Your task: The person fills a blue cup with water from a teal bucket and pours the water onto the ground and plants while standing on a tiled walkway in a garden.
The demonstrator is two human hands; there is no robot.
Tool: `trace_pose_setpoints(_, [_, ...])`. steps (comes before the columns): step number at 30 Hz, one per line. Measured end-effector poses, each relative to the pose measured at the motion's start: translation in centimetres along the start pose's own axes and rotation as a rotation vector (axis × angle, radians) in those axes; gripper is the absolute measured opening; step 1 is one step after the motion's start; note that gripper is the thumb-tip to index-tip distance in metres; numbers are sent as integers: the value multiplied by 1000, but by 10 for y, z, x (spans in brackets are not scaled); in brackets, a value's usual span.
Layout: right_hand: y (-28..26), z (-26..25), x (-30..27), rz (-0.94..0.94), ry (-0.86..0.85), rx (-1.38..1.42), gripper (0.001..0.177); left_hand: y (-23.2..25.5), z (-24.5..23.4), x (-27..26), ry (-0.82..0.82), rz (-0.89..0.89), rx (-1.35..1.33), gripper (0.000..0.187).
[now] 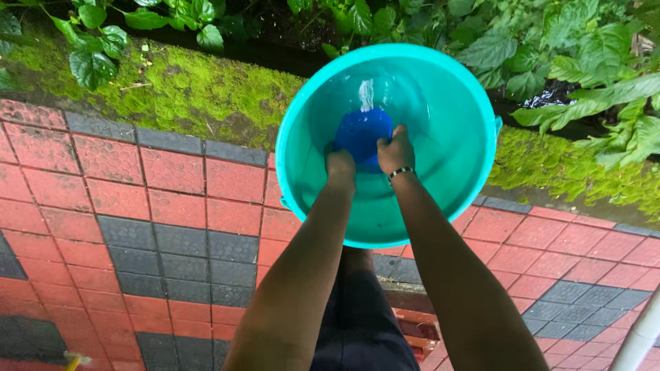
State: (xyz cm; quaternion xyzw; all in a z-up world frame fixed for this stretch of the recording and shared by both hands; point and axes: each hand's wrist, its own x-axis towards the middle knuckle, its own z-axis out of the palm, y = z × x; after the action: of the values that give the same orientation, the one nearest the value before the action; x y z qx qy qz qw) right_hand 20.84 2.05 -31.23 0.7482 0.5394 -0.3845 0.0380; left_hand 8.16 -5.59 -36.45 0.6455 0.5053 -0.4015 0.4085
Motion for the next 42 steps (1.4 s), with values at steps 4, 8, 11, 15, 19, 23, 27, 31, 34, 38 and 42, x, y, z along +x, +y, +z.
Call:
trace_pose_setpoints(4, [2, -4, -3, 132, -127, 59, 28, -3, 0, -3, -1, 64, 67, 47])
trace_pose_setpoints(8, [13, 4, -6, 82, -123, 52, 29, -10, -2, -5, -15, 27, -3, 49])
trace_pose_setpoints(11, [19, 1, -10, 106, -117, 99, 30, -10, -4, -4, 14, 25, -42, 48])
trace_pose_setpoints(15, [15, -5, -10, 155, -150, 189, 43, -15, -5, 0, 25, 5, -87, 46])
trace_pose_setpoints(19, [16, -8, -4, 218, -136, 219, 41, -16, -5, 8, 57, -10, -125, 44])
trace_pose_setpoints(23, [22, -6, 5, 287, -189, 241, 33, -21, -7, 12, 148, 8, -108, 40])
trace_pose_setpoints(27, [29, -5, 10, 44, -225, 519, 30, -17, -28, -3, 616, -182, -842, 37])
trace_pose_setpoints(31, [27, -22, -25, -38, 63, 277, 35, -10, -67, -64, 1010, -54, -1864, 36])
trace_pose_setpoints(34, [18, -61, -47, -216, 192, 223, 52, -18, -112, -131, 934, 56, -2033, 37])
trace_pose_setpoints(38, [3, -150, -101, -311, 217, -65, 26, -39, -176, -240, 790, 242, -2072, 46])
trace_pose_setpoints(42, [-49, -233, -176, -23, 130, 713, 19, -58, -236, -346, 487, 430, -2087, 53])
